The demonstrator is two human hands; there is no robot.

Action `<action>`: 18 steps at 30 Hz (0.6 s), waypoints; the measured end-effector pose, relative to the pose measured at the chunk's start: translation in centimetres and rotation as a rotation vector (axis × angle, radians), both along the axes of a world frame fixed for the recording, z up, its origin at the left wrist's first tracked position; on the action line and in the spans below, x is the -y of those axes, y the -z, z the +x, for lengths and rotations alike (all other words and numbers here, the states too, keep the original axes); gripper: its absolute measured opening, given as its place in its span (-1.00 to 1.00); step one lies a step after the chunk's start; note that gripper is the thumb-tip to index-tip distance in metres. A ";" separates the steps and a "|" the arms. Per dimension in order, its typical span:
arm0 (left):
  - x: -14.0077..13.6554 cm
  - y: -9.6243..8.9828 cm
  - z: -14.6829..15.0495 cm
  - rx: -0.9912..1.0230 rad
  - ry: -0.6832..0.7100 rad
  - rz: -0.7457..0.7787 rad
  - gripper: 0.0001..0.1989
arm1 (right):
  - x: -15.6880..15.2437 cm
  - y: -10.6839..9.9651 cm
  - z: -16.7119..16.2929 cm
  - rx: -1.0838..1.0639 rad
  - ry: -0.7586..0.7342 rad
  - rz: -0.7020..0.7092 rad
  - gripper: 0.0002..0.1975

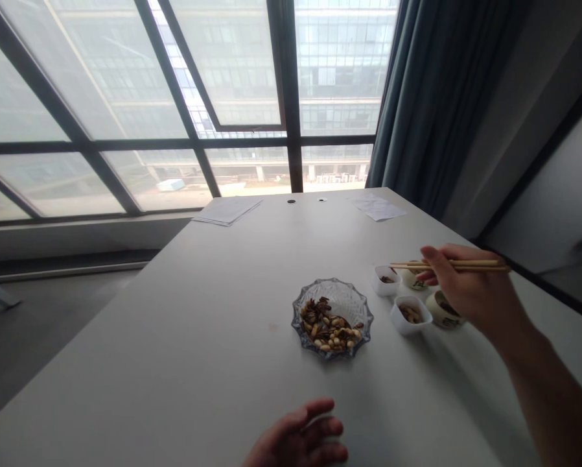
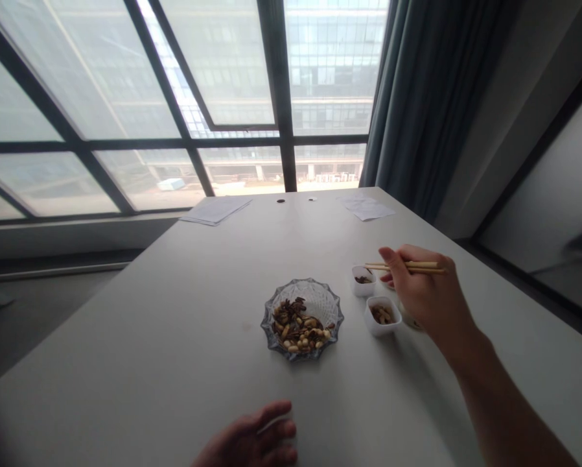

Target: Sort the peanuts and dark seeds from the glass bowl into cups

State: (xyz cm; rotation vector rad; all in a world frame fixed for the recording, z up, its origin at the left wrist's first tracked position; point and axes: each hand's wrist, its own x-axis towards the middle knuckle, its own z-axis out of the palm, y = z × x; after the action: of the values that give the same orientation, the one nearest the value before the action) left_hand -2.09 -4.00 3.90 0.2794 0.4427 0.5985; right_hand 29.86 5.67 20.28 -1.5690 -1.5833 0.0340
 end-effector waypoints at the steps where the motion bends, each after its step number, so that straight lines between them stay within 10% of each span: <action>1: 0.0 0.0 0.0 -0.001 -0.001 0.000 -0.66 | 0.0 0.0 0.1 -0.014 -0.010 -0.012 -0.60; 18: 0.0 0.0 -0.1 -0.007 0.016 -0.008 -0.66 | 1.7 1.3 -5.0 0.065 -0.406 -0.416 -0.54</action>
State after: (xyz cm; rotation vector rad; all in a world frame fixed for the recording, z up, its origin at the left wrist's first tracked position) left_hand -2.16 -4.00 3.94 0.2769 0.4490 0.5805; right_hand 24.87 3.99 18.93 -1.5318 -2.0175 0.5709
